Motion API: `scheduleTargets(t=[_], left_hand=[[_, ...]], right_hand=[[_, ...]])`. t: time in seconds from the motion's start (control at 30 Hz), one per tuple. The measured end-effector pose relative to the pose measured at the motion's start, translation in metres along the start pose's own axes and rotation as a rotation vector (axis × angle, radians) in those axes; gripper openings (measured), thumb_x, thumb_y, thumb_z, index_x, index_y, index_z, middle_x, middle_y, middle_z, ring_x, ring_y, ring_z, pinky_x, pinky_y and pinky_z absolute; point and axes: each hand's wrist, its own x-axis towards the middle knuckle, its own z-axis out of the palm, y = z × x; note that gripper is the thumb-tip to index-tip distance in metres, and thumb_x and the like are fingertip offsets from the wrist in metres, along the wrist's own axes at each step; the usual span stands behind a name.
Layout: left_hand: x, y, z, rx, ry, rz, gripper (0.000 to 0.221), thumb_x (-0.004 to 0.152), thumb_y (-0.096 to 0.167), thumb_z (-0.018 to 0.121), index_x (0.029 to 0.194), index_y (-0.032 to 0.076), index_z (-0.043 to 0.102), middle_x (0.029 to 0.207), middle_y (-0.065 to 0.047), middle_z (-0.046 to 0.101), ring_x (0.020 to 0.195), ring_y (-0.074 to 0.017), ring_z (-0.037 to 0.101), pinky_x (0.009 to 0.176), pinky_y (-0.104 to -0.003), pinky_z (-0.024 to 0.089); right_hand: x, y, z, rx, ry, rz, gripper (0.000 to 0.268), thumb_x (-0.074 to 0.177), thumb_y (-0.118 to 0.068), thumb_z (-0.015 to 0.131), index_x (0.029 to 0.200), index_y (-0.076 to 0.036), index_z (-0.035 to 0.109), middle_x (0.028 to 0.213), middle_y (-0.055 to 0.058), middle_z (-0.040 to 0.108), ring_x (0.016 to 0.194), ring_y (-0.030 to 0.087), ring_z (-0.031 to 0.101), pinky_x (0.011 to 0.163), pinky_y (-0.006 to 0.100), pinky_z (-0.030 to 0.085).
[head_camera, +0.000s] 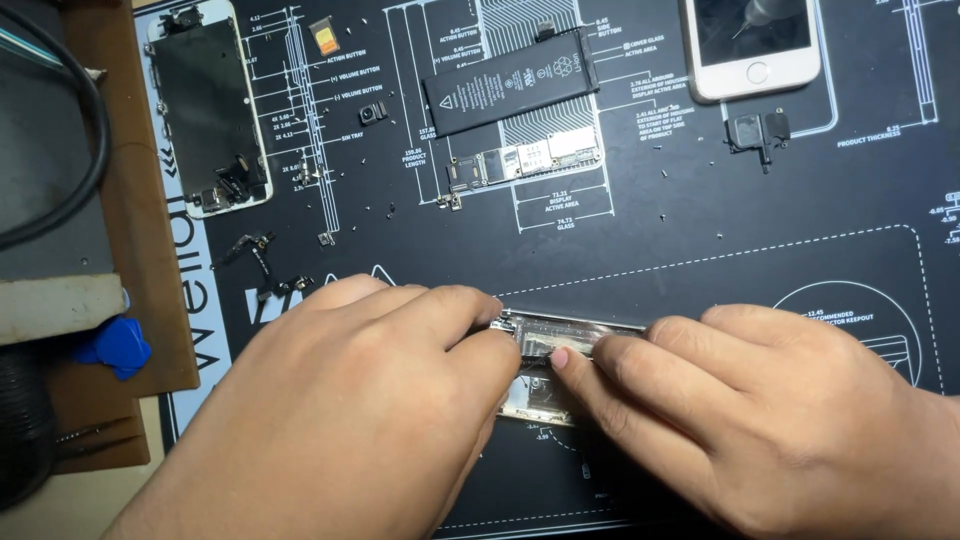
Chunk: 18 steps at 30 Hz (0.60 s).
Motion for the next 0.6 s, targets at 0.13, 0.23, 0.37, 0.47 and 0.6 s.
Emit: scheduleTargets(t=[0.13,0.23,0.37,0.47,0.6], left_hand=[[-0.001,-0.001,-0.005,-0.039,-0.051,-0.028,0.015,0.094,0.023,0.061,0.081,0.017,0.066,0.089,-0.002,0.070,0.062,-0.0345,0.062,0.068,-0.047,0.049],[0.000,-0.001,-0.008,-0.060,-0.075,-0.069,0.023,0.097,0.023,0.059,0.074,0.018,0.060,0.071,0.000,0.065,0.059,-0.0321,0.060,0.068,-0.044,0.048],[0.003,-0.001,-0.009,-0.050,-0.067,-0.067,0.023,0.095,0.023,0.063,0.073,0.019,0.060,0.065,0.000,0.061,0.059,-0.0289,0.062,0.069,-0.044,0.049],[0.005,0.001,-0.017,-0.063,-0.194,-0.126,0.028,0.101,0.032,0.060,0.075,0.022,0.062,0.071,0.003,0.070,0.059,-0.0336,0.064,0.065,-0.048,0.049],[0.000,-0.003,-0.021,-0.156,-0.161,-0.082,0.020,0.096,0.024,0.057,0.080,0.018,0.067,0.082,0.000,0.075,0.062,-0.0408,0.066,0.066,-0.053,0.049]], right_hand=[[0.001,-0.002,0.000,0.006,-0.002,-0.001,0.023,0.099,-0.006,0.054,0.114,0.004,0.068,0.093,0.012,0.064,0.059,0.020,0.053,0.045,0.032,0.038],[0.002,-0.003,0.000,0.008,-0.001,0.005,0.023,0.099,-0.006,0.054,0.115,0.005,0.067,0.095,0.013,0.064,0.062,0.021,0.055,0.046,0.033,0.040],[0.002,-0.004,0.000,0.011,-0.014,-0.011,0.024,0.100,-0.007,0.053,0.116,0.002,0.068,0.096,0.012,0.064,0.065,0.021,0.058,0.047,0.033,0.042],[0.003,-0.008,-0.001,0.005,-0.013,0.028,0.025,0.099,-0.005,0.054,0.117,0.006,0.067,0.101,0.016,0.066,0.063,0.023,0.056,0.046,0.035,0.042],[0.009,-0.013,-0.002,-0.029,0.032,0.022,0.019,0.099,-0.007,0.061,0.111,0.004,0.071,0.094,0.012,0.068,0.062,0.020,0.059,0.045,0.032,0.042]])
